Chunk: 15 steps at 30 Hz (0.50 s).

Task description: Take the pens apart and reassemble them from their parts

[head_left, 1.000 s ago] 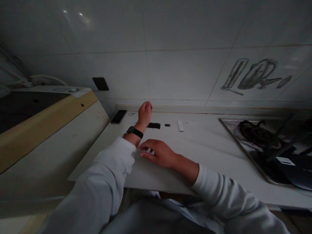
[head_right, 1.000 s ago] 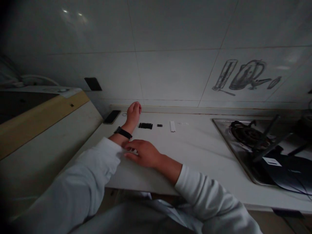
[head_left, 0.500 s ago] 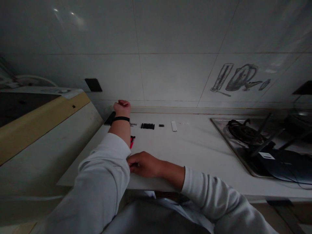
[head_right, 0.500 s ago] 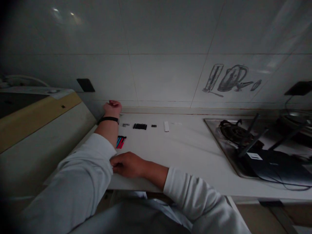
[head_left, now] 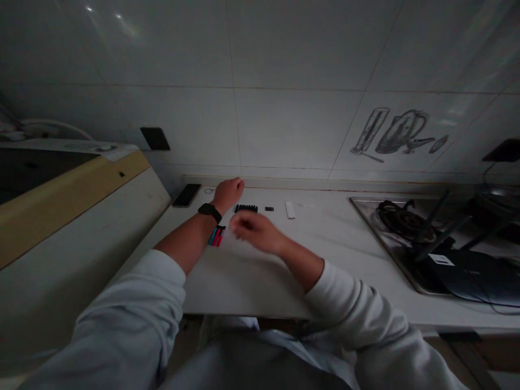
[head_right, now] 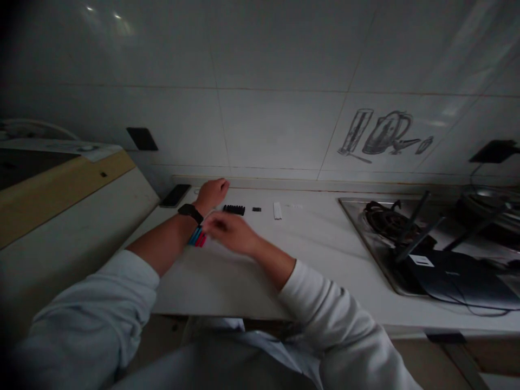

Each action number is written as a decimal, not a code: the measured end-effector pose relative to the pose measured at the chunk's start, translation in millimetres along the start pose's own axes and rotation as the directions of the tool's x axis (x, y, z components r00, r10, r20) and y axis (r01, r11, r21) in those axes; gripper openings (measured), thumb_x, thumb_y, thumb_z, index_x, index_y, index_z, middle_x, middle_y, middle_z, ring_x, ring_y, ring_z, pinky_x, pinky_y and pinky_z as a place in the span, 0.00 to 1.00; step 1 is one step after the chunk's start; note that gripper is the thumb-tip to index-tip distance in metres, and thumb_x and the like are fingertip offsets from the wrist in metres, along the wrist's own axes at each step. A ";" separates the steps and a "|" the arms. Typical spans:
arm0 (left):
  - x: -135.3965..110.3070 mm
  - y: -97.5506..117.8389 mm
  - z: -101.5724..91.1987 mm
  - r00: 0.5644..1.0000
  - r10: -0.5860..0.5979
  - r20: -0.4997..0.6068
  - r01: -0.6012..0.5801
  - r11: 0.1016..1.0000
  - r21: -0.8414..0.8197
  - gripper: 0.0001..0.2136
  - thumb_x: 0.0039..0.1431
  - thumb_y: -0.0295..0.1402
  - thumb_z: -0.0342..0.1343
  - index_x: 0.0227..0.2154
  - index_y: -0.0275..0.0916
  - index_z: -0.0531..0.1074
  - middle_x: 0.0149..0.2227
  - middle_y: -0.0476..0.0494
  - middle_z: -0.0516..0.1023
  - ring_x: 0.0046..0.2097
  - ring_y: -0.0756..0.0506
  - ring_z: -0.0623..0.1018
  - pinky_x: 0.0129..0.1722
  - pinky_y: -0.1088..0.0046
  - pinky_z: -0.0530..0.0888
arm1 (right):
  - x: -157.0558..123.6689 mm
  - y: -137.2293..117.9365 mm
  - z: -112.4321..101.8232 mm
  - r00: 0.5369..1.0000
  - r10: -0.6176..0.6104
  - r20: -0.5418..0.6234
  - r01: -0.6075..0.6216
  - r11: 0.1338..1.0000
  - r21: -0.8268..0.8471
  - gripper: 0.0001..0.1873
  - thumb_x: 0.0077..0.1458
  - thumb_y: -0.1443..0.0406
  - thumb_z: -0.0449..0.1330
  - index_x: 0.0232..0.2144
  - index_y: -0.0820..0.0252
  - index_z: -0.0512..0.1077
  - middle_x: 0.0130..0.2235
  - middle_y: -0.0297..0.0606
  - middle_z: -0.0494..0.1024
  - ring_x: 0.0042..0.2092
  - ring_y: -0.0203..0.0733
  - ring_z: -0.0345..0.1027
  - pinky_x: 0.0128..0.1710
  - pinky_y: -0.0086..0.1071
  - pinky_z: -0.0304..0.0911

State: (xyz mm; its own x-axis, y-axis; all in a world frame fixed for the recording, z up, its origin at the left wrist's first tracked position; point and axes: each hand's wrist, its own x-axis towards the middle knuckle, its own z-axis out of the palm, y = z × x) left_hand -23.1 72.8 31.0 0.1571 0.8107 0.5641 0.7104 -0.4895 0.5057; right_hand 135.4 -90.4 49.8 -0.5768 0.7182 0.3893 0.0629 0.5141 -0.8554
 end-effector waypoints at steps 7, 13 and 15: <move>-80.8 138.1 -0.3 0.944 0.223 0.243 -0.136 0.935 -0.329 0.17 0.67 0.44 0.55 0.25 0.40 0.71 0.26 0.47 0.74 0.29 0.47 0.69 0.32 0.70 0.61 | 31.2 81.1 -149.1 0.668 0.093 -0.738 -0.547 0.734 -0.403 0.09 0.61 0.68 0.55 0.40 0.61 0.75 0.40 0.43 0.80 0.42 0.42 0.72 0.48 0.35 0.64; -153.6 223.9 23.8 0.860 0.314 0.403 -0.078 0.861 -0.503 0.18 0.61 0.51 0.63 0.31 0.40 0.70 0.31 0.46 0.77 0.33 0.46 0.74 0.33 0.70 0.66 | 30.0 109.1 -158.9 0.522 0.230 -0.822 -0.675 0.700 -0.233 0.07 0.58 0.71 0.58 0.36 0.60 0.76 0.44 0.49 0.80 0.49 0.49 0.71 0.54 0.41 0.63; -163.6 225.3 29.6 0.842 0.340 0.419 -0.080 0.846 -0.527 0.17 0.66 0.46 0.60 0.28 0.40 0.67 0.29 0.47 0.75 0.32 0.47 0.73 0.33 0.70 0.65 | 27.8 113.7 -164.8 0.418 0.324 -0.849 -0.598 0.801 0.011 0.05 0.57 0.72 0.60 0.33 0.61 0.75 0.43 0.48 0.80 0.50 0.48 0.71 0.53 0.40 0.64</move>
State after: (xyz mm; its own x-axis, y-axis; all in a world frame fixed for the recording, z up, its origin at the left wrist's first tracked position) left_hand 131.5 -160.7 33.4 0.6613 0.6504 0.3737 0.2269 -0.6483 0.7268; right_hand 260.7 65.3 19.7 0.4708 0.8645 0.1760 0.3868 -0.0230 -0.9219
